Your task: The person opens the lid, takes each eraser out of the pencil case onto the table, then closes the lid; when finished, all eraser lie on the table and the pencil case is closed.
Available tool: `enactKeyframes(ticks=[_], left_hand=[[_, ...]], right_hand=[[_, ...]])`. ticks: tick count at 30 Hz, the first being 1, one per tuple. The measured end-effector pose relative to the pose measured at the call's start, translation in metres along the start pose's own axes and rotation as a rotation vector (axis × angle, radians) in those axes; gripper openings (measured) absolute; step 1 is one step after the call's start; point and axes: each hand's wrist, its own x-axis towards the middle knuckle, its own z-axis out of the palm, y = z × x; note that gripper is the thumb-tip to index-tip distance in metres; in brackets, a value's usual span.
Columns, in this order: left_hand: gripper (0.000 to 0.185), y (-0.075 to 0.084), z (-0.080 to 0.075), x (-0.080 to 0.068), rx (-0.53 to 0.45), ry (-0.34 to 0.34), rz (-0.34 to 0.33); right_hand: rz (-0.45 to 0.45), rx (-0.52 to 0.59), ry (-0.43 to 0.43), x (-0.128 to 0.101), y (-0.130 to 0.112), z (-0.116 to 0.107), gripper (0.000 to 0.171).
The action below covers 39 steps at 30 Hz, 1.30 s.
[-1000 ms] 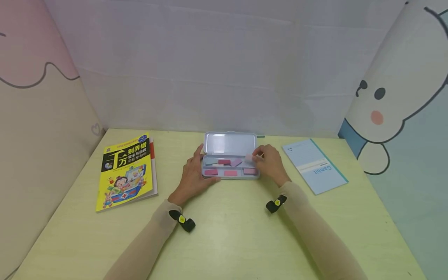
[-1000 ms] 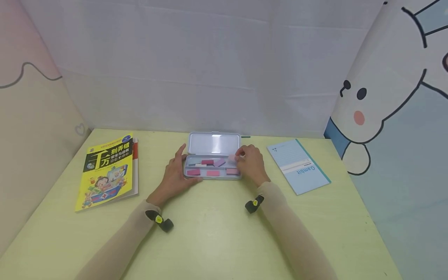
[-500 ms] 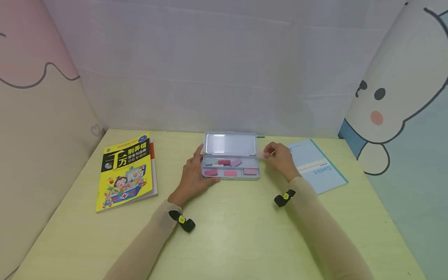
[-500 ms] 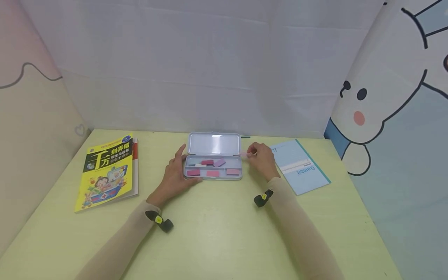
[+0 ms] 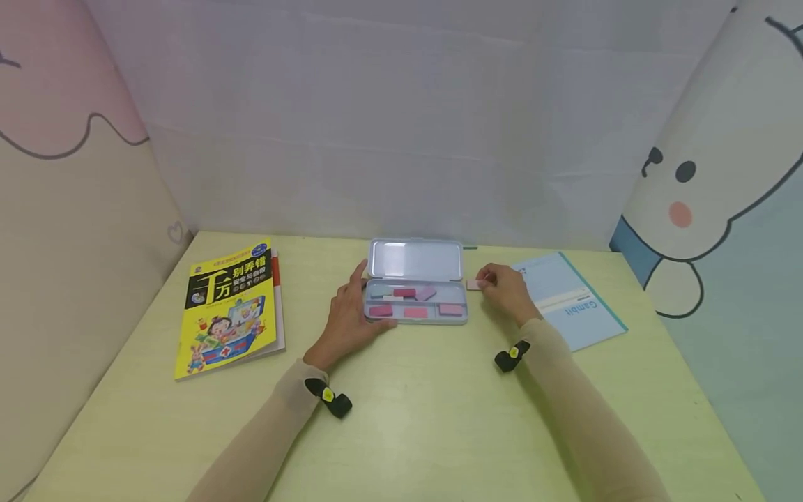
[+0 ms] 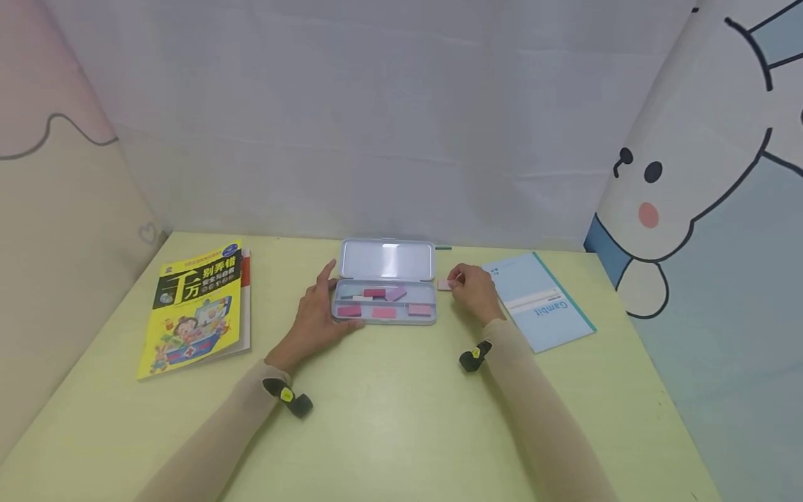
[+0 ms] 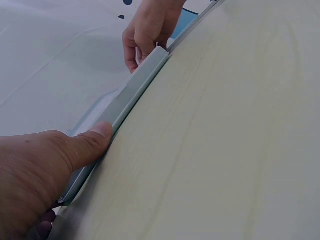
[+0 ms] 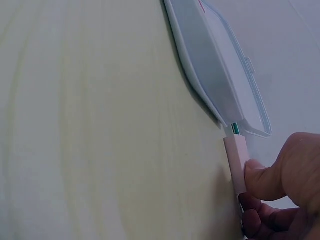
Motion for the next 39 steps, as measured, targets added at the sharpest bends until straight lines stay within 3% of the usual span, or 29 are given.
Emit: enactKeyframes(ticks=[6,21,29,39], left_hand=[[0.128,-0.001,-0.001,-0.002,-0.002,0.005,0.005],[0.125,0.0,0.001,-0.001,-0.013,0.011,0.01],[0.124,0.001,0.001,-0.001,-0.009,0.017,0.032],[0.124,0.001,0.002,-0.001,-0.008,0.019,0.02]], right_hand=[[0.01,0.018,-0.005,-0.001,-0.001,0.005,0.021],[0.001,0.065,0.078,-0.008,-0.006,0.011,0.027],[-0.096,0.138,0.166,-0.013,-0.022,0.012,0.038],[-0.223,0.145,0.092,-0.015,-0.052,0.019,0.036]])
